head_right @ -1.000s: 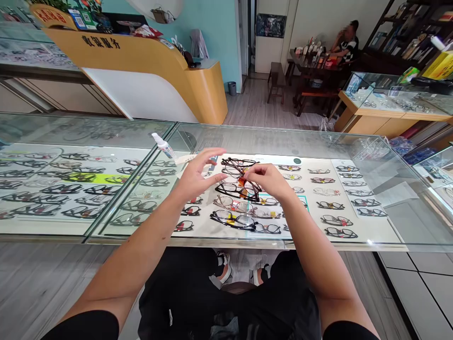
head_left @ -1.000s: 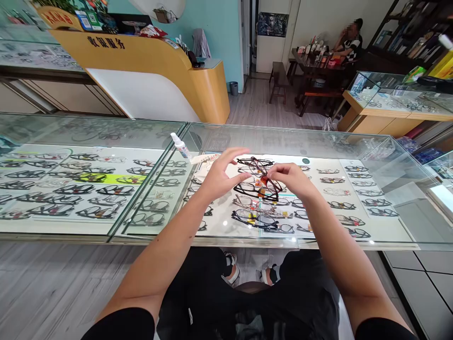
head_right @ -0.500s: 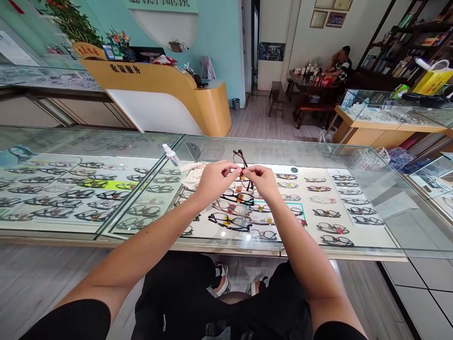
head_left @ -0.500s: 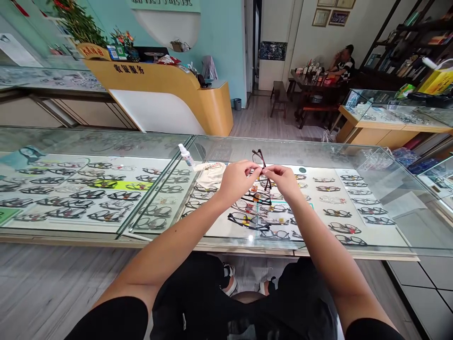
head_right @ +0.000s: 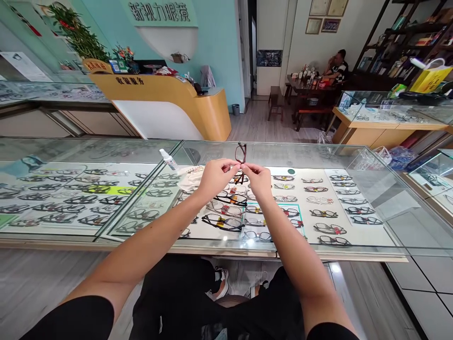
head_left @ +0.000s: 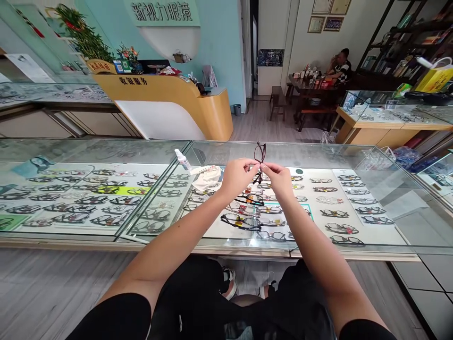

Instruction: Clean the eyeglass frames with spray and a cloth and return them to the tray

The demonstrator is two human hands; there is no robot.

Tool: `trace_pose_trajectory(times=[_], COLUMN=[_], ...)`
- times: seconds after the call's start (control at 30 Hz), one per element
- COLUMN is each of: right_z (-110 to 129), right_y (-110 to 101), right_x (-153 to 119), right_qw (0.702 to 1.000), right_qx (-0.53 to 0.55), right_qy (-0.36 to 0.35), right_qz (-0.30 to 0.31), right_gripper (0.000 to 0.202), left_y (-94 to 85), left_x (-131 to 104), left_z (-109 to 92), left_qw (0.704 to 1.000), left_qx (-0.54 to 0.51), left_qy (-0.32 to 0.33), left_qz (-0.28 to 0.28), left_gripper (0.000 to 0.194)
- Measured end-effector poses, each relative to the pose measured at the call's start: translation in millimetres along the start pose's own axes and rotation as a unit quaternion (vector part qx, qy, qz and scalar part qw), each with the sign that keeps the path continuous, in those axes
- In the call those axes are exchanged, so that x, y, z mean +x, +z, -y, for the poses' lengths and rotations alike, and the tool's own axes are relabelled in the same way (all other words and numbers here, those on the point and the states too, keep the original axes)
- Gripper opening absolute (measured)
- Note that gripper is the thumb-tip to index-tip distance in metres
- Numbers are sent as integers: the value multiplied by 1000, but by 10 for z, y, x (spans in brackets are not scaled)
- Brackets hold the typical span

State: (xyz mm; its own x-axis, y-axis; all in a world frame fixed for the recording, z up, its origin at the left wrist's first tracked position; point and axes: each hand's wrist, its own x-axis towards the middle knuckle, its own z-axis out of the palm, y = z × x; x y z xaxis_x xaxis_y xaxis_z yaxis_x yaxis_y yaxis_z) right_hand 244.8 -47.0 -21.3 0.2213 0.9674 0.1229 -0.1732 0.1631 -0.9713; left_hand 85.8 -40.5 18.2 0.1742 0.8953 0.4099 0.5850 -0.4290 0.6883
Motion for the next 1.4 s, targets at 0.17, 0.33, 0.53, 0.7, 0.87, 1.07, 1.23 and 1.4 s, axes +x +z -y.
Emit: trace_pose_trajectory(times=[0.17,0.33,0.53,0.7,0.87,1.07,1.23,1.4], right_z=[-2,39,101,123,90,88,63,45], right_y=[-7,38,47,-32,-81,-77,-51,-60], right_x=[0,-22,-46,19,96,116,119,131], right_qw=[1000,998,995,1000,999,996,995,996], right_qx=[-11,-49,-43,-5,38,69,80,72], right_qy=[-8,24,28,23,19,48,58,52], right_qz=[5,34,85,20,-15,-10,10,28], right_gripper=[35,42,54,40,30,35,38,41], left_y=[-9,-45,-110,-181,-99,101,185,212], left_x=[44,120,398,935,1366,1440,1416,1399], left_z=[-40,-12,37,222,603,899,937,899], left_qw=[1000,996,988,967,917,896,891,891], left_qx=[20,85,139,205,267,295,302,311], left_qy=[-8,-15,-26,55,62,24,20,14], left_qz=[9,17,61,142,290,332,337,330], left_gripper=[28,28,29,29,29,24,23,23])
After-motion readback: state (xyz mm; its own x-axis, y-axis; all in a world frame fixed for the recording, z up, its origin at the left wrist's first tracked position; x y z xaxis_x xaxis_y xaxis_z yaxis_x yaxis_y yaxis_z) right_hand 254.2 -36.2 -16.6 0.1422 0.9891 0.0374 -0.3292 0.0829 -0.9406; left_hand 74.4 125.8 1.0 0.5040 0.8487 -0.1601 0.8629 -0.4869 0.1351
